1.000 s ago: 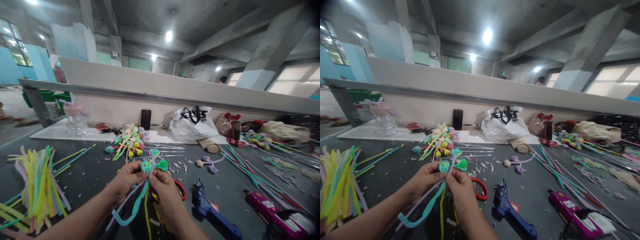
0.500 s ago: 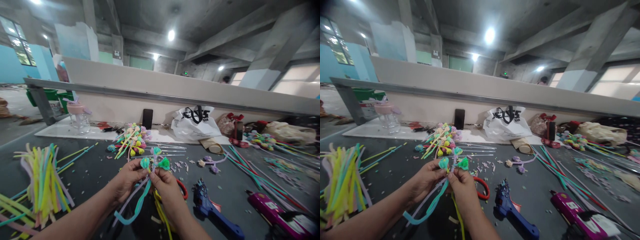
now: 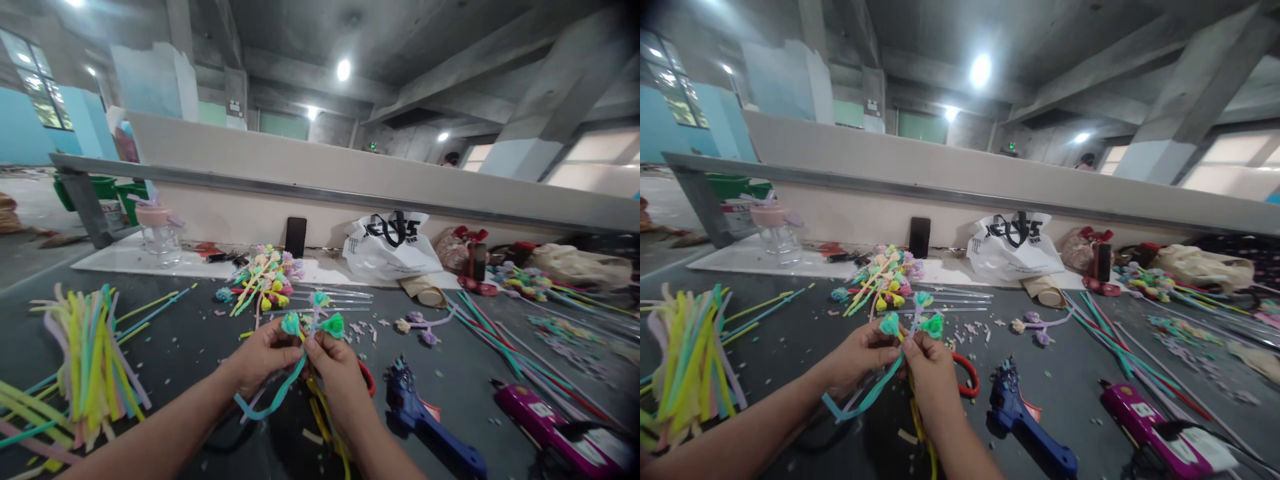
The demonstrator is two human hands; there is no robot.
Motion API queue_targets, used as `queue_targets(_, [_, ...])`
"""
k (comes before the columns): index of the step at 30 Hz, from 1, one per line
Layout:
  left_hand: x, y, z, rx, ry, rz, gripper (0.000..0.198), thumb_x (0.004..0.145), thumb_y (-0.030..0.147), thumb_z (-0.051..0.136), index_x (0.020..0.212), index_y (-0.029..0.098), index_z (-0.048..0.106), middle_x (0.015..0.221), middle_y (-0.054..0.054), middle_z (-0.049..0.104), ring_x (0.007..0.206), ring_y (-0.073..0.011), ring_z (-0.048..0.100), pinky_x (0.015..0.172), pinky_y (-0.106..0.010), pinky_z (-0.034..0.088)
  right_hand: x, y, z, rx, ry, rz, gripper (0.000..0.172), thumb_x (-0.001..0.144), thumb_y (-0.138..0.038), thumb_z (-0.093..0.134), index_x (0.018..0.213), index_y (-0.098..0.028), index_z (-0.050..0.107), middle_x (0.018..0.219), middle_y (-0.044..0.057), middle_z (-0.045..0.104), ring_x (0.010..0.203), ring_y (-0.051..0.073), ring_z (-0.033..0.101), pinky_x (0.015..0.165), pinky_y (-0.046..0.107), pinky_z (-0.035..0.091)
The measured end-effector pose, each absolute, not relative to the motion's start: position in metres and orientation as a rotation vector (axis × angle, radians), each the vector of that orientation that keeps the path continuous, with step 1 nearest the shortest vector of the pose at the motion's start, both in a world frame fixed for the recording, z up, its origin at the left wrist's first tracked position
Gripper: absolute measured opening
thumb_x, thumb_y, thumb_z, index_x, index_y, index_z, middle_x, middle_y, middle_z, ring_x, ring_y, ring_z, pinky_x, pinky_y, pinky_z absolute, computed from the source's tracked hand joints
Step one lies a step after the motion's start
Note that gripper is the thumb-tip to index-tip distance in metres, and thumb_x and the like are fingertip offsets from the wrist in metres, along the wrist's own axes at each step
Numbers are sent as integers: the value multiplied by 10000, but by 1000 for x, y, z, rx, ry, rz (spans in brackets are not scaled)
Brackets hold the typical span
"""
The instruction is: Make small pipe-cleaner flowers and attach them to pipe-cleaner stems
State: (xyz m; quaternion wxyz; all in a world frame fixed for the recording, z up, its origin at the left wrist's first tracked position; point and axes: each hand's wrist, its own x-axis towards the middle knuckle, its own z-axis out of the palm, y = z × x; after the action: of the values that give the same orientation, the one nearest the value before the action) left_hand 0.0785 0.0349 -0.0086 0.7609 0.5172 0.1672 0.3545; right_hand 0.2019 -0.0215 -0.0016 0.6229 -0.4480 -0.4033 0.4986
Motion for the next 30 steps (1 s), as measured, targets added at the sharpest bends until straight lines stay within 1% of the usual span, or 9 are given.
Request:
queue_targets(2, [78, 36, -10, 1159, 420, 774, 302, 641, 274, 737, 858, 150, 567, 640, 0, 627, 510, -114, 572, 476, -194, 402, 202, -21, -2, -1017, -921, 1167, 245, 679, -363, 690, 616, -145, 598, 487, -42, 536, 448, 70, 448, 472, 191, 352])
queue_targets(4, [78, 37, -11, 1167, 436, 788, 267, 669, 271, 717, 852, 148, 568, 614, 5, 620, 482, -96, 550, 444, -174, 374, 202, -20, -3, -1021, -916, 1183, 247, 676, -367, 692, 611, -150, 593, 485, -41, 540, 454, 76, 462, 477, 195, 360])
queue_targets(6, [78, 36, -10, 1137, 402, 806, 240, 681, 253, 708, 847, 147, 570, 637, 4, 628, 517, -106, 567, 499, -204, 430, 203, -18, -6, -1025, -899, 1185, 244, 668, -378, 694, 628, -157, 598, 491, -41, 546, 459, 83, 477, 480, 201, 372])
queue_targets(8, [79, 36, -9, 1100, 356, 819, 231, 681, 239, 708, 841, 142, 573, 667, -3, 639, 573, -135, 596, 591, -277, 487, 203, -16, -9, -1025, -874, 1185, 241, 657, -388, 697, 658, -164, 607, 504, -43, 553, 458, 88, 485, 484, 210, 387])
queue_targets(10, [79, 37, -9, 1093, 356, 822, 223, 681, 236, 707, 830, 133, 577, 652, -8, 642, 576, -148, 602, 612, -316, 505, 204, -13, -13, -1028, -857, 1175, 241, 640, -383, 708, 675, -166, 611, 514, -44, 558, 456, 88, 485, 482, 214, 393])
queue_targets(14, [79, 37, -7, 1115, 408, 831, 215, 680, 235, 707, 812, 125, 579, 640, -11, 646, 574, -144, 601, 596, -301, 509, 205, -11, -17, -1031, -855, 1157, 246, 610, -362, 731, 685, -162, 610, 533, -40, 566, 472, 94, 490, 477, 217, 396])
queue_targets(20, [79, 33, -1, 1166, 444, 878, 213, 671, 246, 711, 787, 121, 583, 617, -7, 647, 561, -128, 589, 568, -244, 488, 204, -13, -14, -1006, -835, 1180, 232, 616, -334, 735, 661, -160, 588, 543, -45, 548, 484, 86, 488, 497, 212, 395])
queue_targets(24, [80, 32, -2, 1166, 460, 875, 234, 665, 269, 716, 789, 120, 585, 604, -13, 648, 564, -145, 603, 561, -257, 497, 204, -13, -15, -942, -826, 1218, 227, 626, -323, 734, 706, -162, 597, 570, -41, 559, 491, 86, 491, 515, 218, 404])
queue_targets(30, [82, 35, -7, 1156, 478, 881, 245, 665, 267, 718, 817, 124, 590, 648, -16, 656, 576, -154, 618, 596, -309, 528, 206, -11, -16, -943, -837, 1225, 235, 636, -333, 732, 695, -150, 597, 567, -33, 564, 480, 85, 499, 494, 213, 397])
